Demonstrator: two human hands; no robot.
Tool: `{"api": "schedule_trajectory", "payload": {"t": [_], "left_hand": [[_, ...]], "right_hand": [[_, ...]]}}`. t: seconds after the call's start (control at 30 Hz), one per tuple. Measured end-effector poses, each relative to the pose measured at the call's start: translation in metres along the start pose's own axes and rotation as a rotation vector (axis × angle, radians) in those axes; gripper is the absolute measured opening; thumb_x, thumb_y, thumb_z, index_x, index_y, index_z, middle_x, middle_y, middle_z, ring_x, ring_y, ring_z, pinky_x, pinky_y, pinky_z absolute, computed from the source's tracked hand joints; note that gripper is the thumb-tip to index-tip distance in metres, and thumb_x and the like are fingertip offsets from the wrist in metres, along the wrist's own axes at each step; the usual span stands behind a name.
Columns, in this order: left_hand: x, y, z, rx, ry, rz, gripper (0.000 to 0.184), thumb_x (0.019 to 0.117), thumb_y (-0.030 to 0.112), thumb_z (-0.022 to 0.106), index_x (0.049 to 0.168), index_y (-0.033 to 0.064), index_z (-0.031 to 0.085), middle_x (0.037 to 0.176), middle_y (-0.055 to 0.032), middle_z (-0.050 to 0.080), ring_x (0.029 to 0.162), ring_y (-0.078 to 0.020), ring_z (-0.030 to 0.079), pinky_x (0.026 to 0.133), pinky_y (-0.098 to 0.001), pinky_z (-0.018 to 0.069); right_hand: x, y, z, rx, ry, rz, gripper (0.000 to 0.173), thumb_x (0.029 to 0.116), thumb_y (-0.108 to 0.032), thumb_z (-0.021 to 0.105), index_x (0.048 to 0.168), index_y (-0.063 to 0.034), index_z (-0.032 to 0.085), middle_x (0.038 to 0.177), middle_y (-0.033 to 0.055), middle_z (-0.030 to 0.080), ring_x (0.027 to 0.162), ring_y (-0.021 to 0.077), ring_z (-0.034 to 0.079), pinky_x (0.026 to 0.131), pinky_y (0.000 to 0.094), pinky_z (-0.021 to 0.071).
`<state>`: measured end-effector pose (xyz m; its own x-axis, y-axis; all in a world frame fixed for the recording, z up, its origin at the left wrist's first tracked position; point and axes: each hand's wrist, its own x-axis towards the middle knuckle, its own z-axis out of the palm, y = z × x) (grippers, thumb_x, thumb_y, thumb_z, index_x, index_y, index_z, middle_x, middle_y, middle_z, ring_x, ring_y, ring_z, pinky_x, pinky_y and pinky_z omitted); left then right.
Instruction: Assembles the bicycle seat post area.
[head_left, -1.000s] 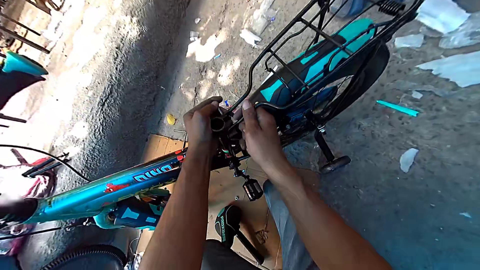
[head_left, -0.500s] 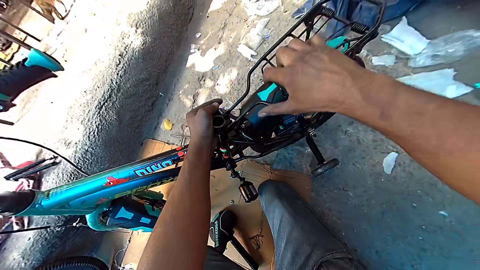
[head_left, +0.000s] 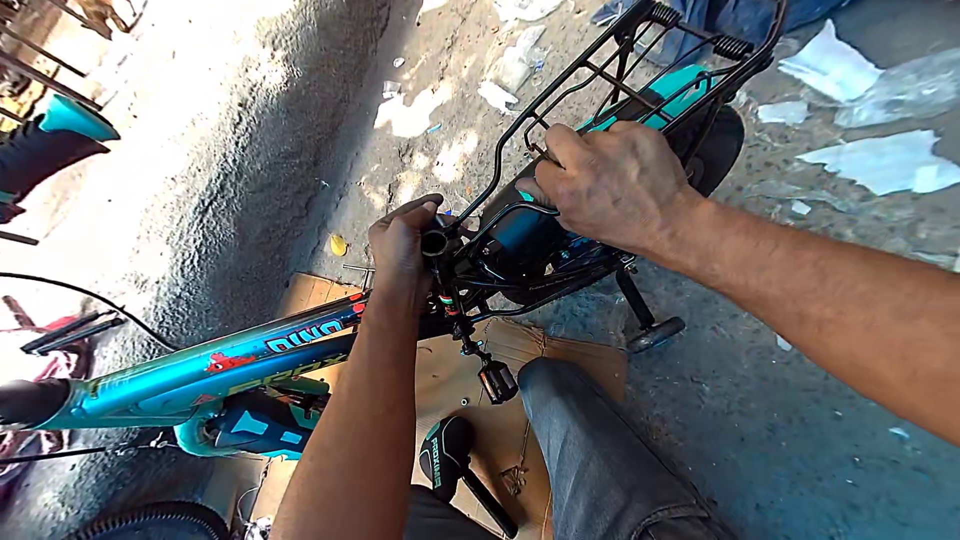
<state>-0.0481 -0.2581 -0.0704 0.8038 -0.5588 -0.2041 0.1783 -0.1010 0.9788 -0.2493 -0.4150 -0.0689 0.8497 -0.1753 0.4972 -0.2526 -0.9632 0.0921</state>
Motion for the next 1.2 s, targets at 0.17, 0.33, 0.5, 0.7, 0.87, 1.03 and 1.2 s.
{"api": "schedule_trajectory", "payload": {"t": [0.17,0.33,0.5,0.7,0.87,1.03,1.2], "left_hand": [[-0.001,0.002,-0.001,-0.021,-0.035,0.0,0.023,0.1022,0.008,0.055,0.114,-0.0048,0.07,0.079,-0.0135,0.073,0.066,-0.0212,0.072,0.065,-0.0362,0.0629],[0.001,0.001,-0.003,-0.023,-0.065,-0.002,0.024,0.1031,0.009,0.054,0.116,-0.0038,0.07,0.078,-0.013,0.073,0.066,-0.0204,0.072,0.065,-0.0359,0.0629],[0.002,-0.001,-0.004,-0.026,-0.062,-0.02,0.023,0.101,0.009,0.056,0.113,-0.0041,0.071,0.08,-0.0142,0.073,0.066,-0.021,0.071,0.064,-0.0359,0.0622],[0.0,0.0,-0.002,-0.011,-0.065,-0.03,0.024,0.1015,0.01,0.056,0.115,-0.0038,0.07,0.08,-0.0135,0.073,0.066,-0.0198,0.071,0.064,-0.0348,0.0616],[0.0,0.0,0.0,-0.013,-0.036,0.004,0.021,0.099,0.008,0.059,0.11,-0.0029,0.073,0.08,-0.0117,0.072,0.067,-0.0188,0.07,0.066,-0.035,0.061],[0.002,-0.003,-0.001,0.012,-0.02,0.018,0.02,0.0992,0.008,0.059,0.108,-0.0021,0.074,0.077,-0.0105,0.072,0.066,-0.0163,0.07,0.063,-0.0323,0.0599],[0.004,-0.002,-0.002,0.055,-0.03,-0.021,0.022,0.1003,0.012,0.059,0.111,-0.0003,0.073,0.081,-0.0112,0.072,0.068,-0.0171,0.069,0.064,-0.0328,0.0588]], "right_hand": [[0.0,0.001,0.003,0.014,0.061,0.0,0.045,0.1128,-0.029,0.037,0.085,0.0028,0.055,0.084,0.0218,0.055,0.055,0.0371,0.054,0.047,0.0477,0.0396],[0.002,0.0,0.003,0.002,0.046,0.019,0.045,0.1128,-0.028,0.036,0.085,0.0023,0.055,0.084,0.0215,0.055,0.054,0.0367,0.053,0.047,0.0475,0.0382],[0.002,-0.004,-0.019,0.054,-0.182,0.035,0.042,0.1032,-0.039,0.054,0.099,0.0024,0.06,0.103,0.0241,0.056,0.077,0.0427,0.061,0.059,0.0551,0.0471],[0.046,-0.012,-0.039,0.219,-0.203,-0.179,0.043,0.0974,-0.051,0.055,0.108,-0.0098,0.065,0.102,0.0153,0.058,0.101,0.04,0.056,0.083,0.0569,0.0395],[0.101,-0.029,-0.049,0.151,-0.656,-0.211,0.029,0.0959,-0.031,0.064,0.101,-0.003,0.068,0.118,0.019,0.061,0.119,0.039,0.055,0.093,0.0567,0.0403],[0.098,-0.032,0.012,0.334,-0.571,-0.193,0.031,0.0927,-0.038,0.061,0.079,-0.0112,0.065,0.084,0.0102,0.062,0.091,0.0318,0.061,0.083,0.0568,0.0391],[0.094,-0.032,0.015,0.367,-0.556,-0.147,0.028,0.0924,-0.038,0.061,0.079,-0.0134,0.067,0.08,0.007,0.063,0.085,0.0273,0.061,0.081,0.0533,0.0392]]}}
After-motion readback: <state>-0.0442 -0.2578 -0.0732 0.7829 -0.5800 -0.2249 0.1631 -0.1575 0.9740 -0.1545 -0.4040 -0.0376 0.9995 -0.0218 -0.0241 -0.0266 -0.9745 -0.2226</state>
